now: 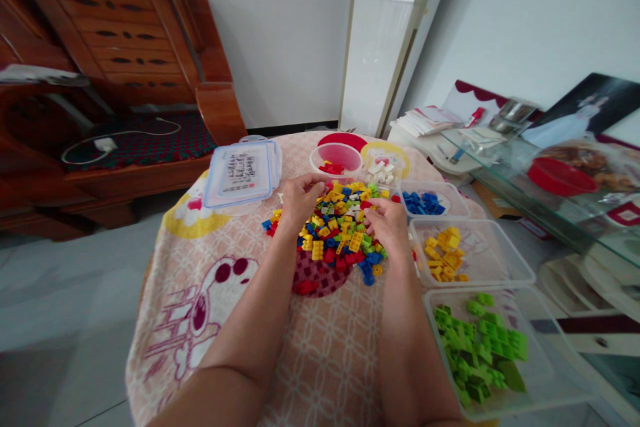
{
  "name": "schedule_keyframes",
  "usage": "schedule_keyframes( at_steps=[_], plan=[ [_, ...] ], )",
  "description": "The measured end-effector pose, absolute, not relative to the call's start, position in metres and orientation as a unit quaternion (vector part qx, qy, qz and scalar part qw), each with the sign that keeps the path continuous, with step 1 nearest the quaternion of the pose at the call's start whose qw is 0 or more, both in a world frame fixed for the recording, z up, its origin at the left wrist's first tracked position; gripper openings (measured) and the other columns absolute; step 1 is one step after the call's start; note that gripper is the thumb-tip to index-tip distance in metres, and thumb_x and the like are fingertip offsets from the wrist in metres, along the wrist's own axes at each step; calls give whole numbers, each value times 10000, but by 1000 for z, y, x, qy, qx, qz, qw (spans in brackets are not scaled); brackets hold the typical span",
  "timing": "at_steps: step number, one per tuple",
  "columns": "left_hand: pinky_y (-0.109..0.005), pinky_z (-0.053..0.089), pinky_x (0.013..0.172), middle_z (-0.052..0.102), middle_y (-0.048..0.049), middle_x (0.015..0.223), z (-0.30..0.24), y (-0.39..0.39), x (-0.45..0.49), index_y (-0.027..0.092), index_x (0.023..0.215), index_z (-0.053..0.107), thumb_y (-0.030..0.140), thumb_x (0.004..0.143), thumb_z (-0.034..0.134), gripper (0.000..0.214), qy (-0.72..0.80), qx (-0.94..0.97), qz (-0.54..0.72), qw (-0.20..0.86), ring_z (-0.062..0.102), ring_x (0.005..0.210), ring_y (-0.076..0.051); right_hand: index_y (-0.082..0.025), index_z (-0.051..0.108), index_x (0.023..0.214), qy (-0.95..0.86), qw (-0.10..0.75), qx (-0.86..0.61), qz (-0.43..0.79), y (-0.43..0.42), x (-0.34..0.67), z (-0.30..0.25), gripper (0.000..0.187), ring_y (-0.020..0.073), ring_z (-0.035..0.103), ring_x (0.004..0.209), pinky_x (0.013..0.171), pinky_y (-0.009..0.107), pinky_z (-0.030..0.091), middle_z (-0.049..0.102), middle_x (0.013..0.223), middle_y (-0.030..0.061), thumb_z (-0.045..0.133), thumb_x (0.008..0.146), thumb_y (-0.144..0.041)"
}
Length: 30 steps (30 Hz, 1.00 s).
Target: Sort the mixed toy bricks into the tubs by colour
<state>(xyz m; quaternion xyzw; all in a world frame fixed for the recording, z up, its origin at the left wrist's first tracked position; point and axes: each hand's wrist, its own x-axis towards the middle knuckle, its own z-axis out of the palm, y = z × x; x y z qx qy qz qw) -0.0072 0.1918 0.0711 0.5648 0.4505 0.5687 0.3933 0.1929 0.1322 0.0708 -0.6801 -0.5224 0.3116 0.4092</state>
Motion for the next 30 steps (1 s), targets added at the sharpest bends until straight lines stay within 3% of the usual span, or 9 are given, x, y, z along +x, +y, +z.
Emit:
schedule_keyframes(
  at_steps=[6, 9, 16, 19, 25, 30],
  plan=[
    [-242, 525, 588, 725, -25, 683, 72, 193, -10, 141, 904, 786, 316, 731, 676, 269, 455, 604, 526, 388, 648, 589, -143, -148, 767, 1130, -551, 383, -686, 281, 132, 194, 71, 381, 160, 645, 546, 609, 260, 531, 677, 612, 4, 607, 818, -297],
    [-229, 479, 517, 683, -6, 607, 75, 190, -9, 141, 883, 775, 301, 737, 681, 236, 455, 632, 485, 398, 599, 515, -127, -152, 779, 1064, -564, 387, -667, 294, 131, 192, 73, 337, 160, 633, 531, 597, 257, 510, 644, 567, -13, 616, 805, -294],
    [-248, 536, 548, 717, -11, 658, 79, 181, 8, 149, 1037, 753, 294, 758, 728, 315, 411, 646, 383, 516, 678, 600, -162, -161, 775, 1083, -598, 430, -599, 314, 130, 180, 72, 358, 135, 565, 484, 539, 238, 461, 605, 532, -33, 614, 804, -319],
    [-244, 538, 545, 717, 2, 666, 75, 181, 15, 150, 1042, 751, 261, 745, 732, 318, 405, 625, 384, 545, 668, 587, -152, -166, 781, 1078, -605, 433, -585, 324, 131, 177, 71, 364, 137, 560, 477, 512, 234, 439, 598, 529, -31, 609, 800, -324],
    [-225, 543, 546, 696, 7, 610, 74, 181, 21, 150, 859, 758, 144, 722, 668, 164, 421, 571, 412, 572, 653, 546, -129, -144, 763, 1161, -578, 450, -596, 329, 130, 176, 75, 462, 148, 581, 495, 546, 253, 476, 638, 562, -17, 630, 774, -359],
    [-211, 558, 557, 710, -3, 637, 72, 183, 20, 138, 831, 751, 132, 691, 689, 154, 428, 488, 488, 584, 665, 558, -117, -125, 770, 1115, -548, 463, -619, 319, 128, 179, 80, 466, 146, 565, 452, 503, 255, 472, 631, 546, -13, 604, 768, -388]
  ],
)
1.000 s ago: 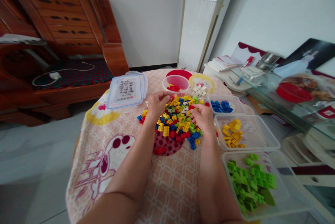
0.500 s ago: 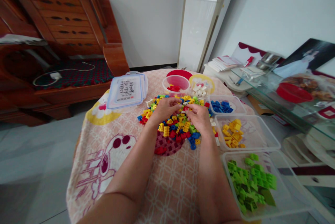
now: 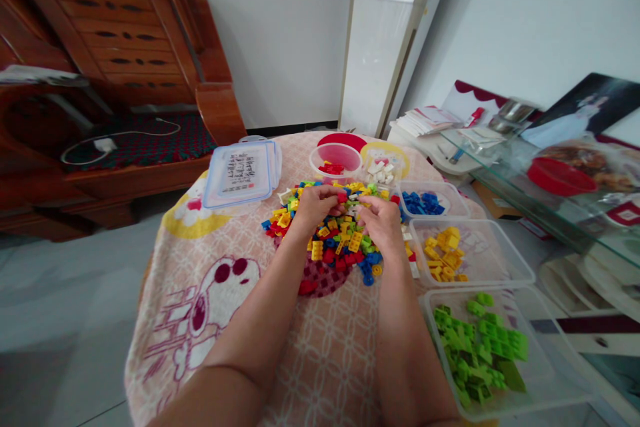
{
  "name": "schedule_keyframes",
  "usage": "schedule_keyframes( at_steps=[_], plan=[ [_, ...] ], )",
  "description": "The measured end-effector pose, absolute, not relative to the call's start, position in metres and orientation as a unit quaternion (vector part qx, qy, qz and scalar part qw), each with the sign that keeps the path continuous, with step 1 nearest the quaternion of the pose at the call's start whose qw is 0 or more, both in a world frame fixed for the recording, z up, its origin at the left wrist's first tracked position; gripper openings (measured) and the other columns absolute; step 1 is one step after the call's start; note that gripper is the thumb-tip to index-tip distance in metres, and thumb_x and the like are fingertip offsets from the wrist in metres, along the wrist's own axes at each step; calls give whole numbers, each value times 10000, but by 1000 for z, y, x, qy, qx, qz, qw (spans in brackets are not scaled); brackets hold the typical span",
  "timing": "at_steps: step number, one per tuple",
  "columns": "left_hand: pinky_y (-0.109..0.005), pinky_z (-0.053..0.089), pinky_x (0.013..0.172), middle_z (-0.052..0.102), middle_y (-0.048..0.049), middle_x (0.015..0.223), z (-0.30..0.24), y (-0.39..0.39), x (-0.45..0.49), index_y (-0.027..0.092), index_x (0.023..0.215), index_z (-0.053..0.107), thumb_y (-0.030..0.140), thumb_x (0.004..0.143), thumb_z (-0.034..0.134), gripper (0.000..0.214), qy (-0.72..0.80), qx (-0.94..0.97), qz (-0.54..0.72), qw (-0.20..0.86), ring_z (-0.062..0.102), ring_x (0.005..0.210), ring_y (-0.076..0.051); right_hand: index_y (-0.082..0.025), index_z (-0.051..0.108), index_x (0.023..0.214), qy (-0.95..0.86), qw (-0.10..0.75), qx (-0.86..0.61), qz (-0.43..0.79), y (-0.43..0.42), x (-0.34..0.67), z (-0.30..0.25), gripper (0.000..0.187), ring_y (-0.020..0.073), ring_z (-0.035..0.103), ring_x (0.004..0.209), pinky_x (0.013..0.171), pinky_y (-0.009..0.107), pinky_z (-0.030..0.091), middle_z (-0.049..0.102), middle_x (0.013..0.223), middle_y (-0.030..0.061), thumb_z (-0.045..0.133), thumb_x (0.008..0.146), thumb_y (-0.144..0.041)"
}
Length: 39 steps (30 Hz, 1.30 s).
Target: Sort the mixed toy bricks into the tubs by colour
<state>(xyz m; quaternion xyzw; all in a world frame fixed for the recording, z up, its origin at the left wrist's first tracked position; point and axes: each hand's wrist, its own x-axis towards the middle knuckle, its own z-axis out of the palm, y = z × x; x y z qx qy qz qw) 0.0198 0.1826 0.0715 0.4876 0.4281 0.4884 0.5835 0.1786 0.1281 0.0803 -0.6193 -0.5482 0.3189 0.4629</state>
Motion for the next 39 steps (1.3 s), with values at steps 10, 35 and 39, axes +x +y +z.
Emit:
schedule_keyframes(
  at_steps=[10, 35, 39],
  plan=[
    [-386, 546, 1066, 725, -131, 1224, 65, 200, 12, 142, 1188, 669, 201, 790, 717, 406, 353, 408, 628, 560, 691, 1186, -222, -116, 765, 1116, -525, 465, -633, 329, 127, 178, 83, 473, 135, 534, 409, 416, 230, 428, 629, 542, -12, 566, 780, -383],
    [-279, 603, 778, 756, -54, 885, 73, 204, -35, 129, 975, 739, 324, 732, 636, 328, 487, 516, 605, 362, 728, 803, -165, -237, 793, 1116, -715, 240, -628, 190, 118, 125, 92, 256, 201, 723, 970, 853, 265, 485, 802, 998, 57, 641, 913, -264],
    [-283, 605, 784, 758, -52, 873, 76, 201, -37, 134, 976, 740, 315, 737, 617, 324, 502, 513, 605, 345, 733, 799, -169, -286, 771, 1151, -734, 162, -642, 149, 115, 114, 91, 265, 225, 707, 1080, 879, 283, 480, 790, 1088, 64, 599, 953, -327]
  ],
)
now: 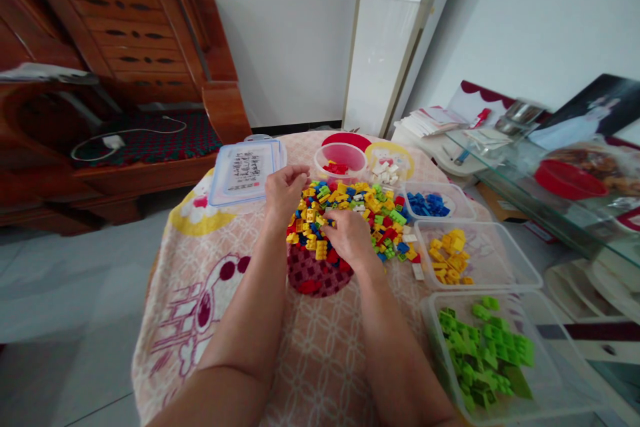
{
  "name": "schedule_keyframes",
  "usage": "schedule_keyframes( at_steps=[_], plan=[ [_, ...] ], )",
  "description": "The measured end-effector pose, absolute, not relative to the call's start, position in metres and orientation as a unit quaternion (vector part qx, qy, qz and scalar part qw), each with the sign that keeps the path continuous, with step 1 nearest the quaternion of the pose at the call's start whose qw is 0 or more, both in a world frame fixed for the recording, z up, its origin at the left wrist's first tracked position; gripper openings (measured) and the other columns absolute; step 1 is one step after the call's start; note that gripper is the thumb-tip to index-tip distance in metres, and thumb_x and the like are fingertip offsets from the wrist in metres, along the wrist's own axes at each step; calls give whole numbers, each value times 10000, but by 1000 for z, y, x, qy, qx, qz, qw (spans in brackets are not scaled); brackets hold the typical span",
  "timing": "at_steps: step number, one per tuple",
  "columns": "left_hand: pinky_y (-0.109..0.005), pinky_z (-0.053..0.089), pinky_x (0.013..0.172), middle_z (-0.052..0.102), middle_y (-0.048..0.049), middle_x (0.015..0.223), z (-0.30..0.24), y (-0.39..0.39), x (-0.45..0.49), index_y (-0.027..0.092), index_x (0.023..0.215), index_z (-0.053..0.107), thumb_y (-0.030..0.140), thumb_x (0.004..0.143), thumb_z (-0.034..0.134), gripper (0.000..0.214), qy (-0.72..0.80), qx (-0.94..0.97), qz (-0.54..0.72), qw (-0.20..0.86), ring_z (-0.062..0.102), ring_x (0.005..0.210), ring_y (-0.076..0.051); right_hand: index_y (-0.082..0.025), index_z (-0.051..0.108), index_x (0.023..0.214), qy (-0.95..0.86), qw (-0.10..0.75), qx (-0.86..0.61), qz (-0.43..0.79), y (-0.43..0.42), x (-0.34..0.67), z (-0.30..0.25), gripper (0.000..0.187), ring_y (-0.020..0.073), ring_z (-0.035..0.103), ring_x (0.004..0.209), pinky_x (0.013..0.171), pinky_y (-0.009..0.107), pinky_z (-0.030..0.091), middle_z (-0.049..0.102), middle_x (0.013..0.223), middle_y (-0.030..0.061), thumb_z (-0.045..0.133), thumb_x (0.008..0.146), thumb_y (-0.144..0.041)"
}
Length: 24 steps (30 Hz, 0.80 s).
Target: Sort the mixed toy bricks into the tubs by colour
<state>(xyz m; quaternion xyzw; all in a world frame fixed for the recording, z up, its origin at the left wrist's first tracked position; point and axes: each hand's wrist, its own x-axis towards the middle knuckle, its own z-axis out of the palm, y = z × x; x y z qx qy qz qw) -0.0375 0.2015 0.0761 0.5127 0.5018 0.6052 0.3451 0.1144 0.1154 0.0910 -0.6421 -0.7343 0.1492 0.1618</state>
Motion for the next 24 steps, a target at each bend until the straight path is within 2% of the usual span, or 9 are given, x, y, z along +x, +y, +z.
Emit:
schedule_keyframes(
  at_steps=[3, 6, 9, 12, 15, 19, 24],
  plan=[
    [-295, 604, 780, 756, -53, 849, 78, 200, -42, 134, 967, 745, 308, 735, 611, 319, 510, 512, 608, 329, 734, 797, -179, -294, 750, 1180, -734, 118, -658, 122, 115, 109, 89, 277, 241, 708, 1076, 871, 298, 485, 782, 1087, 74, 609, 942, -316],
    [-302, 595, 769, 759, -62, 853, 78, 202, -52, 132, 987, 756, 308, 743, 599, 338, 527, 527, 597, 297, 732, 791, -188, -285, 729, 1229, -721, 109, -675, 109, 117, 112, 88, 310, 242, 711, 1070, 878, 304, 491, 777, 1091, 87, 586, 955, -297],
    [-305, 577, 767, 762, -64, 834, 79, 202, -61, 141, 1009, 772, 309, 764, 590, 349, 553, 556, 568, 250, 720, 778, -196, -274, 733, 1231, -699, 120, -698, 102, 119, 123, 89, 315, 240, 710, 1072, 891, 309, 496, 774, 1106, 92, 572, 960, -286],
    [-310, 551, 792, 766, -62, 802, 83, 198, -66, 166, 952, 793, 286, 760, 619, 286, 585, 603, 504, 198, 708, 792, -220, -269, 752, 1200, -669, 141, -723, 98, 121, 137, 90, 303, 245, 707, 1082, 898, 315, 500, 775, 1124, 88, 581, 950, -277],
    [-316, 529, 808, 773, -65, 803, 87, 193, -64, 198, 874, 800, 267, 763, 638, 208, 596, 658, 425, 175, 702, 804, -241, -260, 769, 1171, -646, 165, -738, 101, 123, 151, 89, 293, 246, 708, 1074, 890, 316, 502, 781, 1114, 85, 580, 948, -282],
    [-327, 522, 811, 775, -66, 816, 83, 194, -61, 225, 874, 799, 252, 767, 635, 198, 596, 698, 368, 149, 696, 813, -250, -258, 782, 1135, -647, 196, -730, 98, 123, 155, 89, 285, 228, 716, 1033, 868, 297, 502, 792, 1066, 72, 561, 961, -304],
    [-326, 534, 800, 760, -54, 766, 72, 200, -61, 237, 817, 787, 199, 705, 669, 168, 595, 713, 340, 151, 691, 767, -240, -294, 760, 1181, -705, 164, -685, 85, 119, 129, 87, 302, 231, 721, 1028, 859, 298, 498, 791, 1054, 69, 522, 996, -326]
  ],
)
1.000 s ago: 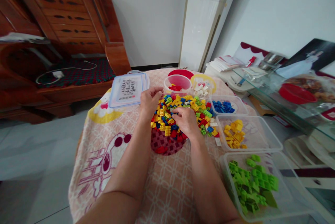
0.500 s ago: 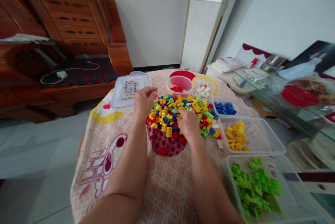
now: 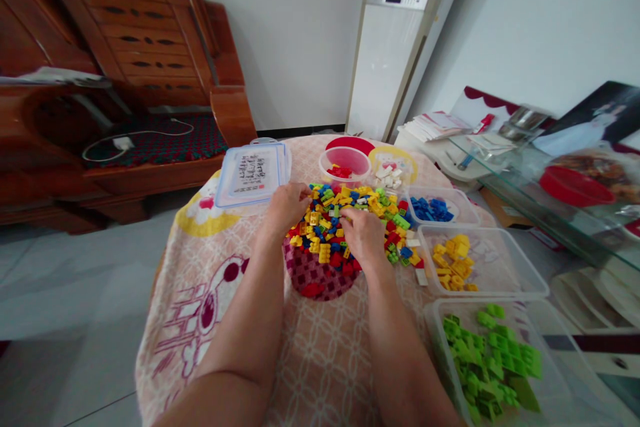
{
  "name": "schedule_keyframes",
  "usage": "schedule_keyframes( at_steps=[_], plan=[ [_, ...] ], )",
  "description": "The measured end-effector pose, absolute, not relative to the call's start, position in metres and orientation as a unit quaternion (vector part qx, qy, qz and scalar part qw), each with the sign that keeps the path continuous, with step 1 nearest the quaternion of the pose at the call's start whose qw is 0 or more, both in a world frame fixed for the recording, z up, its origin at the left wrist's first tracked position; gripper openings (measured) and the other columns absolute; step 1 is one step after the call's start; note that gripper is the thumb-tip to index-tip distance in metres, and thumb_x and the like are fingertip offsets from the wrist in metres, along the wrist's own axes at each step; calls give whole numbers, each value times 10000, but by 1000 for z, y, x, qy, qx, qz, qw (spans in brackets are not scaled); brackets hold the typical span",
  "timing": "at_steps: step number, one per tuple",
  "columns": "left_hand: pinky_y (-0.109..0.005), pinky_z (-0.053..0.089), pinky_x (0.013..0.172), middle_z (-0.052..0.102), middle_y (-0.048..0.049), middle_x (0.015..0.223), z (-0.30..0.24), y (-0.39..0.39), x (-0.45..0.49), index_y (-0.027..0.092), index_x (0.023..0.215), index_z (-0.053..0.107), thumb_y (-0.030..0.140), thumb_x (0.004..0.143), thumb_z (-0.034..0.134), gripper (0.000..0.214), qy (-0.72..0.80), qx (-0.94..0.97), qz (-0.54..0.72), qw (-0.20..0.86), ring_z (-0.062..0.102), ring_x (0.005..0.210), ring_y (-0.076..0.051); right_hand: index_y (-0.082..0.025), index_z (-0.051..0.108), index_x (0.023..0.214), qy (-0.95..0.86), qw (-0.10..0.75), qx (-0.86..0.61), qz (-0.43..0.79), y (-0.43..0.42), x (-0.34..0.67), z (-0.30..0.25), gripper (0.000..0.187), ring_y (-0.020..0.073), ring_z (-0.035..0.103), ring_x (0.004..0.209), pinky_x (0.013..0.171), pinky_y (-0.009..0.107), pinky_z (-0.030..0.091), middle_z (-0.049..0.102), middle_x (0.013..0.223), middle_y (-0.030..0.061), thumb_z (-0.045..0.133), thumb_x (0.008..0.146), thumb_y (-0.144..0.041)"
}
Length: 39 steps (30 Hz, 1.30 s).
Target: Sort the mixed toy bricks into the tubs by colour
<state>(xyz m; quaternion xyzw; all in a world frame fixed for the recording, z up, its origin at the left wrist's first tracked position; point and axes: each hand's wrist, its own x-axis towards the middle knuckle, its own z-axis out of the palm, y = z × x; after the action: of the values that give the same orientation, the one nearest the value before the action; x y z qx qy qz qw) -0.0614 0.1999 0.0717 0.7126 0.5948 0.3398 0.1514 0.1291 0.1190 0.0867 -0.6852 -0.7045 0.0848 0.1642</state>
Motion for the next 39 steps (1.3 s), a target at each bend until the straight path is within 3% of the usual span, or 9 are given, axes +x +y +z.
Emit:
schedule_keyframes(
  at_steps=[6, 18, 24, 29, 34, 39],
  plan=[
    [-314, 543, 757, 774, -48, 818, 71, 199, -56, 223, 842, 785, 136, 668, 681, 221, 587, 710, 319, 221, 715, 765, -232, -240, 719, 1232, -738, 80, -666, 74, 117, 105, 81, 329, 261, 746, 954, 778, 305, 507, 784, 997, 130, 494, 992, -243],
    [-273, 521, 721, 770, -33, 789, 79, 193, -51, 196, 893, 801, 144, 705, 679, 230, 601, 729, 261, 198, 700, 743, -198, -245, 725, 1114, -724, 96, -674, 112, 119, 119, 85, 246, 244, 715, 1049, 841, 299, 487, 778, 1050, 74, 576, 918, -226],
    [-273, 530, 760, 782, -37, 841, 81, 193, -48, 179, 967, 806, 150, 736, 686, 262, 610, 732, 230, 200, 709, 765, -189, -272, 676, 1303, -726, 90, -671, 118, 118, 122, 87, 387, 241, 698, 1104, 905, 313, 484, 769, 1127, 80, 557, 937, -232],
    [-265, 518, 735, 777, -45, 829, 82, 192, -47, 168, 972, 811, 146, 737, 691, 265, 603, 736, 236, 197, 698, 762, -186, -224, 751, 1115, -727, 73, -676, 98, 118, 117, 85, 273, 251, 713, 1053, 861, 311, 489, 773, 1077, 115, 542, 941, -209],
    [-267, 508, 721, 775, -36, 812, 83, 191, -47, 184, 946, 816, 141, 733, 686, 254, 595, 742, 241, 193, 684, 747, -184, -222, 774, 1008, -719, 162, -660, 143, 120, 125, 84, 204, 224, 720, 962, 812, 283, 485, 785, 964, 81, 595, 918, -265],
    [-271, 509, 720, 775, -37, 807, 83, 191, -48, 181, 917, 817, 147, 726, 694, 230, 591, 742, 248, 197, 680, 727, -182, -180, 776, 908, -640, 390, -609, 258, 127, 145, 75, 259, 170, 678, 676, 659, 252, 501, 725, 693, 27, 602, 869, -369]
  ],
)
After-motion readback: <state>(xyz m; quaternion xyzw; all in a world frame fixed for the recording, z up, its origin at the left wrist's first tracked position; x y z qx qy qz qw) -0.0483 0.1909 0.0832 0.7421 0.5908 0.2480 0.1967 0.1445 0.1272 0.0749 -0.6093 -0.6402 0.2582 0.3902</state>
